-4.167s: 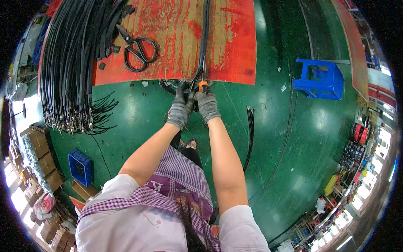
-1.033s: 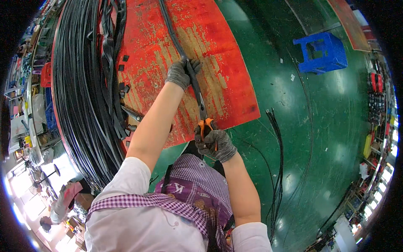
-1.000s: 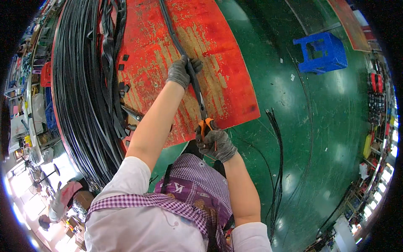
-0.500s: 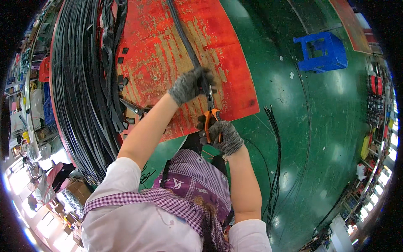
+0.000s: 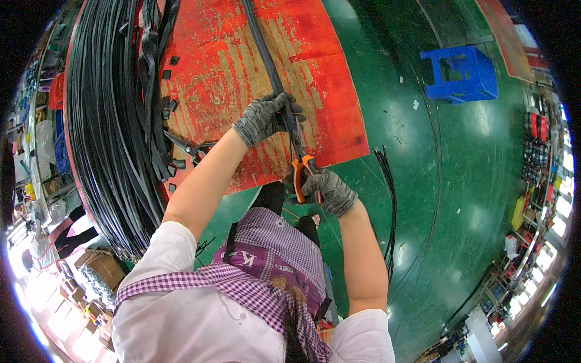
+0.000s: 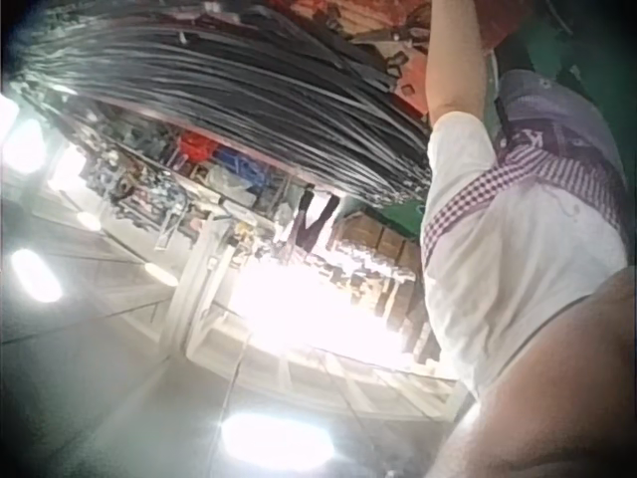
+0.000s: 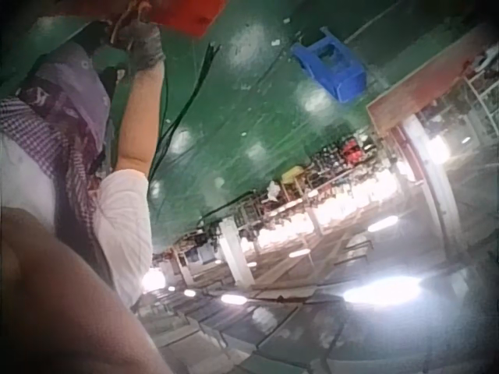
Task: The person strips the outer insulation from black cables using pliers and a knife, then cuts the cables to length. The person works at a red table in a workshop, handling multiple cables and tools.
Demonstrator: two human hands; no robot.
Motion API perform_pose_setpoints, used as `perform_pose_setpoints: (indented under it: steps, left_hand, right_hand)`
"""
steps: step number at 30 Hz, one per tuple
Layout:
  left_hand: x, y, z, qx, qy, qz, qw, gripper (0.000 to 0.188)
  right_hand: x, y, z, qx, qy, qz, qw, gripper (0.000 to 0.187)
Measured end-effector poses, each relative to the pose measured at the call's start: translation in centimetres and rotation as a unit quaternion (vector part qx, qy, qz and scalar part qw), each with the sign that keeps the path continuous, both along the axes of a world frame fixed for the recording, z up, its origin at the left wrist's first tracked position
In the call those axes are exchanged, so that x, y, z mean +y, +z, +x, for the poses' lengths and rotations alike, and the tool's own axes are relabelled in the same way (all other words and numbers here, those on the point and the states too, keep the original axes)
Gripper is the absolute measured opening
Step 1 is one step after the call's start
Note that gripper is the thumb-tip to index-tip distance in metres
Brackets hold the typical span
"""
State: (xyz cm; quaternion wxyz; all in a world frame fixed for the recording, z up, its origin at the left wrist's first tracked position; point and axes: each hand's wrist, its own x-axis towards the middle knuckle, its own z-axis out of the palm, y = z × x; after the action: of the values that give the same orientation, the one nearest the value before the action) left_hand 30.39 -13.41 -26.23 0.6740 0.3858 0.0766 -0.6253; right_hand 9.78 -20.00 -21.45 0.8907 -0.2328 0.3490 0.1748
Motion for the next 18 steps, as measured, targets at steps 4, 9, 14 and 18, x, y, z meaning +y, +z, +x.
perform_pose_setpoints:
  steps: [4, 9, 14, 18]
  left_hand:
    - [0.0, 0.1, -0.1, 0.006, -0.001, -0.013, 1.000, 0.021]
    - [-1.3, -0.7, 1.9, 0.059, 0.140, -0.101, 0.983, 0.024]
    - [-3.8, -1.5, 6.7, -0.185, 0.168, 0.146, 0.957, 0.027]
    - [-4.2, -2.4, 7.2, -0.506, 0.041, 0.267, 0.819, 0.026]
  right_hand:
    - [-0.5, 1.1, 1.5, 0.031, 0.046, -0.116, 0.992, 0.047]
    - [0.4, 0.2, 1.2, 0.085, 0.162, -0.296, 0.938, 0.032]
    - [3.2, -2.3, 0.6, 0.065, 0.317, -0.701, 0.635, 0.032]
    - [4.2, -1.0, 0.1, 0.033, 0.024, -0.278, 0.960, 0.034]
